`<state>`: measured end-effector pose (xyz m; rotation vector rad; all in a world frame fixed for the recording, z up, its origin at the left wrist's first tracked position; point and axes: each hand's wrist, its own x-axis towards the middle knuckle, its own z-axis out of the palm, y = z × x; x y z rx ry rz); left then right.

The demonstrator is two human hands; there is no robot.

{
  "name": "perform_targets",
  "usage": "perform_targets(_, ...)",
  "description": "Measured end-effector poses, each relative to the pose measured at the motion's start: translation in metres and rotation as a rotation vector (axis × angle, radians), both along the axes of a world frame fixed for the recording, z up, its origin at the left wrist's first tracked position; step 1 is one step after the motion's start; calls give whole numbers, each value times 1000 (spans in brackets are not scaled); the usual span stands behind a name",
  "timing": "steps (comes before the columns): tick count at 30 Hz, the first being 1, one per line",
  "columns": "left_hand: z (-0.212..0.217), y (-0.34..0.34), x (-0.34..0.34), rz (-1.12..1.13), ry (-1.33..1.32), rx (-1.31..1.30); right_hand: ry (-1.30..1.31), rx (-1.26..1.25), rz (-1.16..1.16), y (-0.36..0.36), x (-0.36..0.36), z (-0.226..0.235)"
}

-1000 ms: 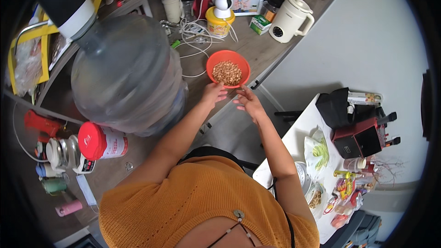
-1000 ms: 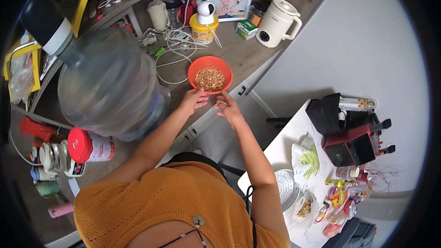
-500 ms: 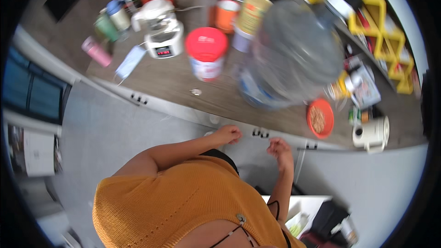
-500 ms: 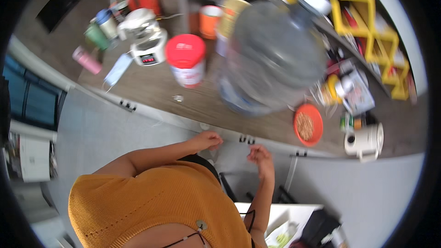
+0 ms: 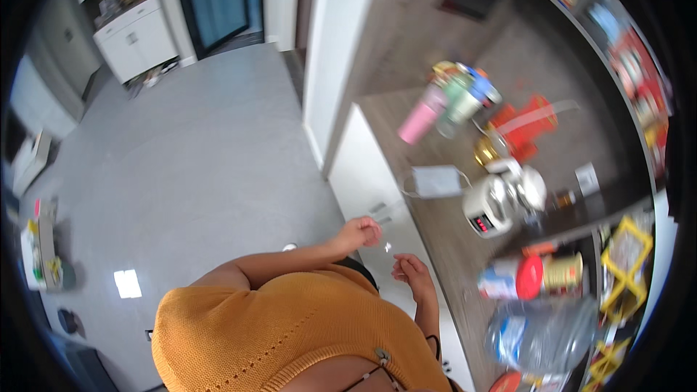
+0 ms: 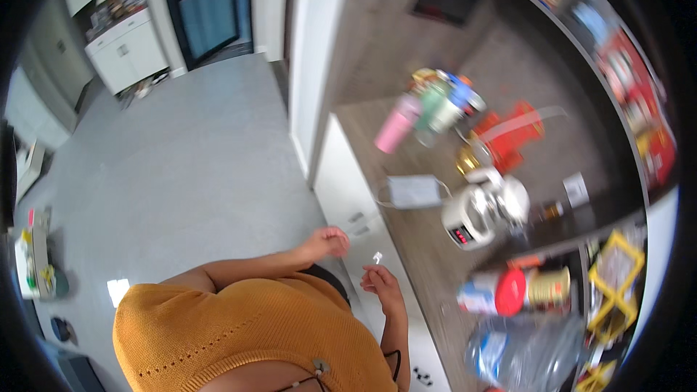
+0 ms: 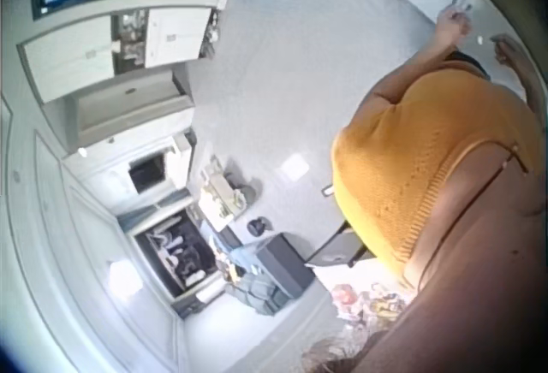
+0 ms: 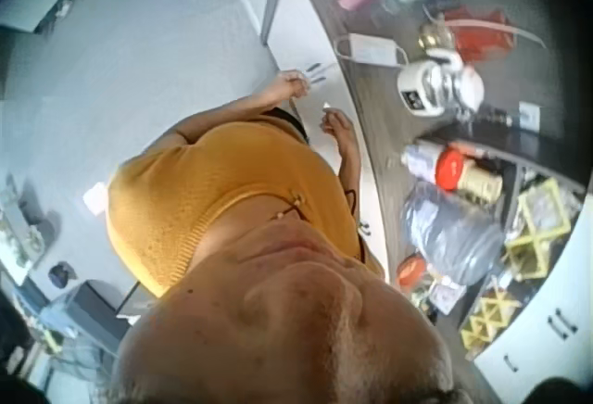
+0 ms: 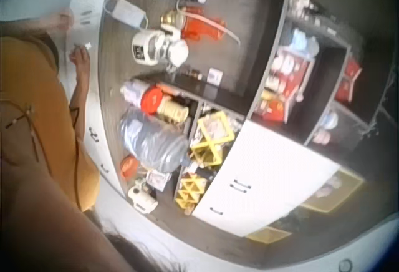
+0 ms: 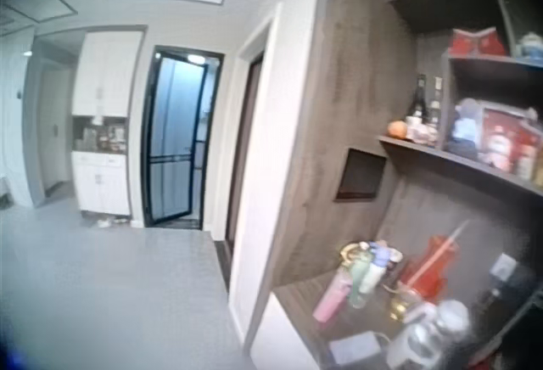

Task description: The person retrieves a bag of long green beans from the refrigerator, brings them to a table, and begins trimming the ends by hand and with scissors.

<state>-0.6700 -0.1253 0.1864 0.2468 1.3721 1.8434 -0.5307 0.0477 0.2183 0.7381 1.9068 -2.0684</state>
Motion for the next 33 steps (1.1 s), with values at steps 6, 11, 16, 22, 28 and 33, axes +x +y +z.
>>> perform_targets(6, 20, -153, -152, 576, 20, -46, 79, -82, 436, -99, -227, 10)
perform_targets(11, 15, -221, -212, 838, -78, -49, 31, -16, 658, -156, -376, 23)
perform_targets(16, 0, -261, -314, 1005, -71, -63, 91, -1, 770, -198, -529, 20)
perform_targets(22, 17, -306, -491, 1095, 204, -149, 301, -35, 777, -252, -720, 31)
perform_targets(28, 42, -365, -615, 1133, 312, -248, 191, -54, 805, -315, -876, 25)
perform_targets(33, 3, -450, -687, 1218, 102, -364, 212, -59, 864, -375, -1006, 24)
